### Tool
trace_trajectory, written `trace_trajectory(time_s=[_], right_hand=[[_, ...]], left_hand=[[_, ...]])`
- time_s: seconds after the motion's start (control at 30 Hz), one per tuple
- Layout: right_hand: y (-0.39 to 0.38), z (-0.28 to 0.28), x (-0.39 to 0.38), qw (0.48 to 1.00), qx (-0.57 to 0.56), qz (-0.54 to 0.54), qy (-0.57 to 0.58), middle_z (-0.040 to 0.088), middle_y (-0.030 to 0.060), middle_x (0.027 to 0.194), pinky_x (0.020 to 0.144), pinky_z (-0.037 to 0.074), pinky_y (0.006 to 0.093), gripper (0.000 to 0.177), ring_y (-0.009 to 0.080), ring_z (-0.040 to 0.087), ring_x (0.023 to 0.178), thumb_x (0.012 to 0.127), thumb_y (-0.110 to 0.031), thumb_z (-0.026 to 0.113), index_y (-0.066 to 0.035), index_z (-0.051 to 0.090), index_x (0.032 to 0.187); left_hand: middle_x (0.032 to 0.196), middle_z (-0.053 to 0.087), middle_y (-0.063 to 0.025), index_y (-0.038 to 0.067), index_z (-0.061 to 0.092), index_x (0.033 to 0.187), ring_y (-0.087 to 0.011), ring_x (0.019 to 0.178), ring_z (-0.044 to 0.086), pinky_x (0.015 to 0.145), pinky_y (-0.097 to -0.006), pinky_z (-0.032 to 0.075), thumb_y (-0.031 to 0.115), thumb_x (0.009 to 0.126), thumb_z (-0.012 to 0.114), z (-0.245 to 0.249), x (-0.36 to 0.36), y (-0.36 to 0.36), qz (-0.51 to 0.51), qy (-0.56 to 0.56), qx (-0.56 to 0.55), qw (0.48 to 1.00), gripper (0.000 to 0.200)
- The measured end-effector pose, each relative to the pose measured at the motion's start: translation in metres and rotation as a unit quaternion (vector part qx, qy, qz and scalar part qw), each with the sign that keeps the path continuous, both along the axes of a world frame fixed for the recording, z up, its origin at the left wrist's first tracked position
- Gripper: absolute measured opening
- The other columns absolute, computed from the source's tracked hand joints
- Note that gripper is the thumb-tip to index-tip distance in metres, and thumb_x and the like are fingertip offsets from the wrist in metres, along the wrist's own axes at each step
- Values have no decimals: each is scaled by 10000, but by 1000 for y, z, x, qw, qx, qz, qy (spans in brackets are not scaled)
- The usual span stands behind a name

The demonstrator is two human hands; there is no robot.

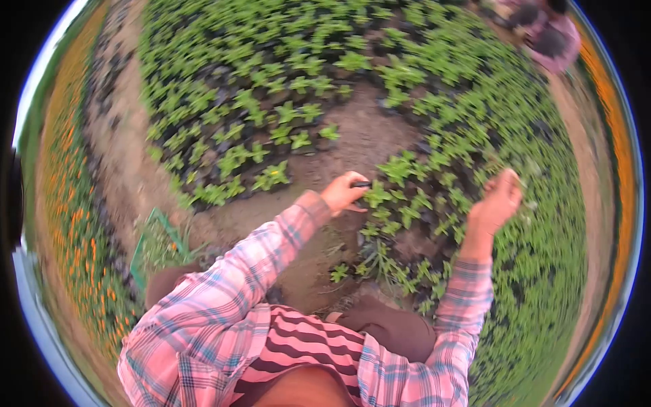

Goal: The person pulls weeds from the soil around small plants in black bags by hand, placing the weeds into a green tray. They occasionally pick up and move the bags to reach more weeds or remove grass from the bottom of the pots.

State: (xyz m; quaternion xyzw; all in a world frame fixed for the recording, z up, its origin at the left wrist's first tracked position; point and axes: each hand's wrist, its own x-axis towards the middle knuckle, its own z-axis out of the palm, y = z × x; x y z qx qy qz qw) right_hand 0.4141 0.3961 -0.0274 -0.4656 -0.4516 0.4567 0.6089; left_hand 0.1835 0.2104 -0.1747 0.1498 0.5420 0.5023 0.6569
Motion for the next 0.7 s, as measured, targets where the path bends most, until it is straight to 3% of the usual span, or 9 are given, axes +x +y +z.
trace_trajectory(time_s=[0.1, 0.2, 0.23, 0.27, 0.33, 0.4, 0.53, 0.63, 0.7], right_hand=[[20, -10, -38, 996, -39, 20, 81, 579, 25, 811, 552, 403, 228, 97, 103, 504, 655, 922, -133, 596, -80, 535, 976], [-43, 19, -145, 990, -82, 113, -24, 583, 35, 801, 578, 435, 220, 85, 98, 517, 664, 932, -131, 579, -52, 550, 934], [-72, 12, -164, 944, 20, 272, -187, 618, 53, 857, 648, 485, 264, 88, 119, 568, 719, 932, -119, 564, -40, 573, 968], [-111, 30, -188, 883, 11, 450, -132, 649, 74, 921, 737, 515, 306, 163, 145, 619, 826, 912, -118, 569, -16, 583, 1039], [-161, 58, -222, 645, 131, 745, -105, 625, 98, 1114, 810, 517, 311, 450, 186, 638, 930, 783, -85, 685, -40, 557, 1212], [-176, 52, -236, 656, 287, 681, -155, 605, 113, 1137, 824, 517, 325, 540, 211, 640, 913, 741, -97, 728, -71, 547, 1249], [-125, -12, -216, 694, 294, 553, -354, 547, 162, 1182, 946, 443, 417, 634, 335, 525, 1097, 694, -197, 777, -72, 522, 1261], [-109, -47, -186, 658, 233, 553, -456, 502, 174, 1259, 990, 393, 442, 767, 352, 452, 1199, 654, -238, 799, -57, 459, 1317], [-106, -72, -172, 633, 223, 555, -491, 480, 176, 1282, 987, 387, 452, 875, 354, 441, 1208, 629, -243, 813, -60, 393, 1374]], left_hand=[[994, 536, -49, 84, 513, 1087, -180, 924, 562, 685, -435, 611, 137, 888, 618, -11, 0, -2, 22, 20, -31, 999, 231], [995, 549, -47, 79, 524, 1111, -172, 925, 560, 668, -396, 604, 109, 886, 616, -5, 5, -8, 76, -6, -64, 995, 245], [1028, 535, -48, 85, 505, 1139, -175, 950, 551, 695, -393, 591, 121, 892, 607, -4, 6, -7, 79, -10, -70, 994, 270], [1060, 521, -49, 91, 486, 1166, -178, 975, 542, 723, -391, 577, 134, 898, 599, -7, 6, -12, 84, -20, -66, 994, 294], [1124, 494, -51, 102, 449, 1222, -183, 1025, 524, 777, -386, 550, 159, 910, 581, -14, 4, -19, 89, -53, -33, 994, 344], [1189, 466, -53, 113, 411, 1277, -189, 1075, 505, 831, -381, 523, 184, 921, 564, -26, -3, -29, 107, -100, 27, 989, 394], [1318, 412, -57, 136, 336, 1388, -201, 1174, 469, 940, -370, 469, 234, 945, 530, -43, -24, -39, 117, -175, 134, 968, 494], [1332, 414, -62, 153, 335, 1403, -212, 1212, 458, 962, -392, 461, 283, 970, 489, -13, -36, -42, 36, -38, 18, 998, 478], [1312, 422, -55, 169, 452, 1318, -203, 1199, 462, 913, -459, 475, 347, 988, 444, -1, -37, -34, 206, -209, 31, 955, 374]])
